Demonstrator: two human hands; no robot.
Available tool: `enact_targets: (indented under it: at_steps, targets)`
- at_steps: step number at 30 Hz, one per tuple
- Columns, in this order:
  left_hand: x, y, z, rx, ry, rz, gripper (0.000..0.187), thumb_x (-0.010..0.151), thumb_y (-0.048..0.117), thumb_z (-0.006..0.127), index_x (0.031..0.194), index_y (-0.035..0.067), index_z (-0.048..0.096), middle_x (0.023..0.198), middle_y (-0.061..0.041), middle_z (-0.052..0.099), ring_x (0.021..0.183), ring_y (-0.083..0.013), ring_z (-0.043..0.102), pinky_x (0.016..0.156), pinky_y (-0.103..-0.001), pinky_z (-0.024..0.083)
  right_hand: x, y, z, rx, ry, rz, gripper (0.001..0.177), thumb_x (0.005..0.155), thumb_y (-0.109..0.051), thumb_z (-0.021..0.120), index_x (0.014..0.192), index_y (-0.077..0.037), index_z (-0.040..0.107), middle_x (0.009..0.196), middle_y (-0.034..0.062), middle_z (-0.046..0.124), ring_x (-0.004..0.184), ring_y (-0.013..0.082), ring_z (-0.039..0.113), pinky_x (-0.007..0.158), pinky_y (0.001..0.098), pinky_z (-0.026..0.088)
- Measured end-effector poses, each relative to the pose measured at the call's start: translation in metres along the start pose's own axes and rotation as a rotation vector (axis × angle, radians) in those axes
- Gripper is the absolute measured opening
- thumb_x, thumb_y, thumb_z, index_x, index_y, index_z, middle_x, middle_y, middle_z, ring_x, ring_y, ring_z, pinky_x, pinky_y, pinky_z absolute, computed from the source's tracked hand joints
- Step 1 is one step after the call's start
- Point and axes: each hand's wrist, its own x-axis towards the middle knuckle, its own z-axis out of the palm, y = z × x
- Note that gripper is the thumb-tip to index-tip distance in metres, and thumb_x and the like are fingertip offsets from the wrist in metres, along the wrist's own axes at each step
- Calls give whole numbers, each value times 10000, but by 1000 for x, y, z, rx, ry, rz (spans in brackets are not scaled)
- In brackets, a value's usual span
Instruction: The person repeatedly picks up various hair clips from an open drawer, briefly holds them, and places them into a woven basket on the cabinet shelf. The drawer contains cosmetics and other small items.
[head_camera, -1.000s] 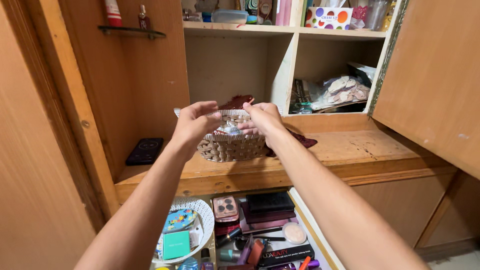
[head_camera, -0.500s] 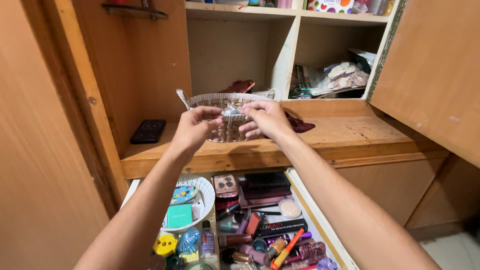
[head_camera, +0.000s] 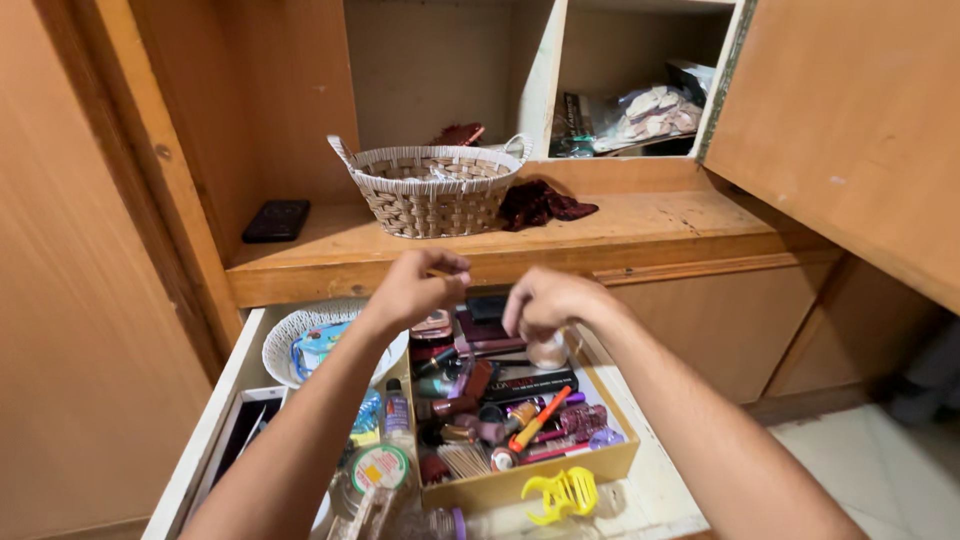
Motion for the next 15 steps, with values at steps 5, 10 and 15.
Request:
enact_targets:
  at_steps: [5,10,15]
  targets:
    - [-18,-10,24,162,-48,-33,325,861,132,741,1148,-19,726,847,-84,748,668,-156,667,620,-306,559,-31,19,28,-28,-194,148,243,730,62,751,943,-49,791,935,66,785,791,181,714,640,374,593]
    - [-34,-29,39,235,-101,-46,313,841,154,757,1104,-15,747,911,-132,760,738,-159,694,670,-324,581,-42,35,49,-70,-503,309,412,709,40,838,1093,-60,727,970,82,761,850,214,724,673,372,619]
    - [-44,-36,39,343,-125,-31,296,840,174,748,1089,14,751,998,-108,785,838,-189,742,750,-330,592,-52,22,54,-290,-435,351,489,743,10,851,1174,-139,676,997,83,728,844,250,699,686,402,603]
